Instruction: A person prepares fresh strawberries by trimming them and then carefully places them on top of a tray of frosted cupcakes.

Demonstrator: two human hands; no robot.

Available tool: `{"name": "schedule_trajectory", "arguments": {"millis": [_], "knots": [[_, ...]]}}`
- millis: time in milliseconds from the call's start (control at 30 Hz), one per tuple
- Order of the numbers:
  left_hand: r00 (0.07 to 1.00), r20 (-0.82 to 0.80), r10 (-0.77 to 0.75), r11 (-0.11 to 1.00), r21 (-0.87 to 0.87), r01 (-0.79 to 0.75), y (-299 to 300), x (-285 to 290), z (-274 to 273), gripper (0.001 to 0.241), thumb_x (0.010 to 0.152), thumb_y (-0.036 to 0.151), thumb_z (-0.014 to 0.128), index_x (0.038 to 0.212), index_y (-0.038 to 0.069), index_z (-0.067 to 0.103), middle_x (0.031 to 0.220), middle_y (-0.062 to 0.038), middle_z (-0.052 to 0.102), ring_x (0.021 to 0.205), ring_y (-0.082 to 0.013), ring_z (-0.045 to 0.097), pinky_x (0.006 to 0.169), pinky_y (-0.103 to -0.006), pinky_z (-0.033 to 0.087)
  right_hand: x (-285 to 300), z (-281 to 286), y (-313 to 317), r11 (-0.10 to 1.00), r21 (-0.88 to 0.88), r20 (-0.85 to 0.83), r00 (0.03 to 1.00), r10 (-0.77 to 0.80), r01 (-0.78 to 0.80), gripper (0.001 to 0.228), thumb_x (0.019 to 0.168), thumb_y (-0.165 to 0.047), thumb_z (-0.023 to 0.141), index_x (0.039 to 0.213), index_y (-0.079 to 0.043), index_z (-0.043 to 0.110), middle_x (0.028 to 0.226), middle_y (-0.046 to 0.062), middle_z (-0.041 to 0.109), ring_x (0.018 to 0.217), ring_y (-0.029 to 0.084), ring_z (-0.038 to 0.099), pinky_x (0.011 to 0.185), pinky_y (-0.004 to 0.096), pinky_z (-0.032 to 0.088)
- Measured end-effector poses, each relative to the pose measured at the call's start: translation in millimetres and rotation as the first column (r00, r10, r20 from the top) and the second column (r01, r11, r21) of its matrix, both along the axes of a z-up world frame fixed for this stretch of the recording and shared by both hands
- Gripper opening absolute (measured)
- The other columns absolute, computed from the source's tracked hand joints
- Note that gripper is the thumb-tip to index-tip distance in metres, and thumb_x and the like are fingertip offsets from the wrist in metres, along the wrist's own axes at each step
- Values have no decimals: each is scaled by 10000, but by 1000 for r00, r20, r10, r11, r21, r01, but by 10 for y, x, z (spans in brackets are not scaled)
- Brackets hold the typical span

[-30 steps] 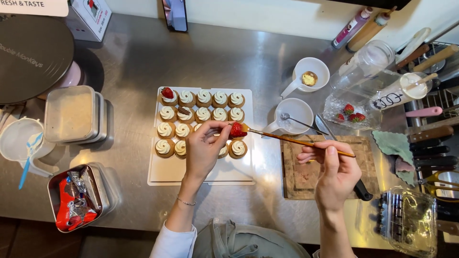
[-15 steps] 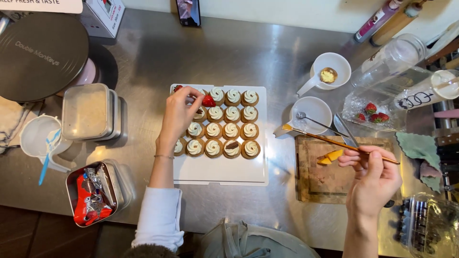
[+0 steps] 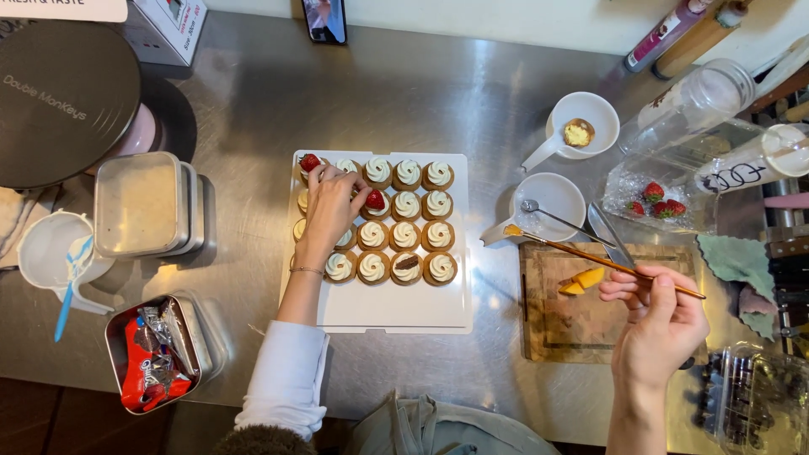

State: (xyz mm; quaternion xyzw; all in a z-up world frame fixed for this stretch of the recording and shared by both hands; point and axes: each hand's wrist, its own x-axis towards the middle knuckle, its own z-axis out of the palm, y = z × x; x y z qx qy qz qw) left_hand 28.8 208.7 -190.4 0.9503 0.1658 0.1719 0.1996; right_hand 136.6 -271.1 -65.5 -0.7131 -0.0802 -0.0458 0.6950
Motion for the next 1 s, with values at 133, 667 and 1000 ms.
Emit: {"name": "schedule_trajectory", "arguments": {"millis": [133, 667, 1000], "knots": [[1000, 0, 1, 1000, 26, -1, -11, 7, -11, 200, 1105, 256, 817, 1010, 80, 822, 953, -111, 814, 1069, -298, 692, 1279, -543, 355, 46, -69, -60, 1000, 4, -4, 1000, -12, 12, 254, 1394, -167, 493, 1320, 7, 662, 1045, 244, 755, 806, 290, 781, 759, 324, 698], [999, 39, 9, 976, 217, -17, -46, -29, -29, 196, 1110, 295, 840, 1010, 129, 817, 934, -30, 833, 1040, -278, 659, 1150, -475, 388, 254, -126, -94, 994, -12, 50, 993, -110, 111, 252, 1396, -150, 459, 1337, -25, 669, 1124, 213, 760, 895, 268, 795, 811, 318, 710], [941, 330, 78, 994, 49, -100, -479, 166, 1100, 132, 1204, 193, 831, 1324, 146, 800, 1196, -44, 799, 1151, -279, 682, 1086, -444, 468, 576, -762, 302, 970, -241, 97, 995, -1, 24, 292, 1302, -126, 525, 1211, 67, 723, 1003, 270, 824, 829, 286, 833, 761, 408, 699]]}}
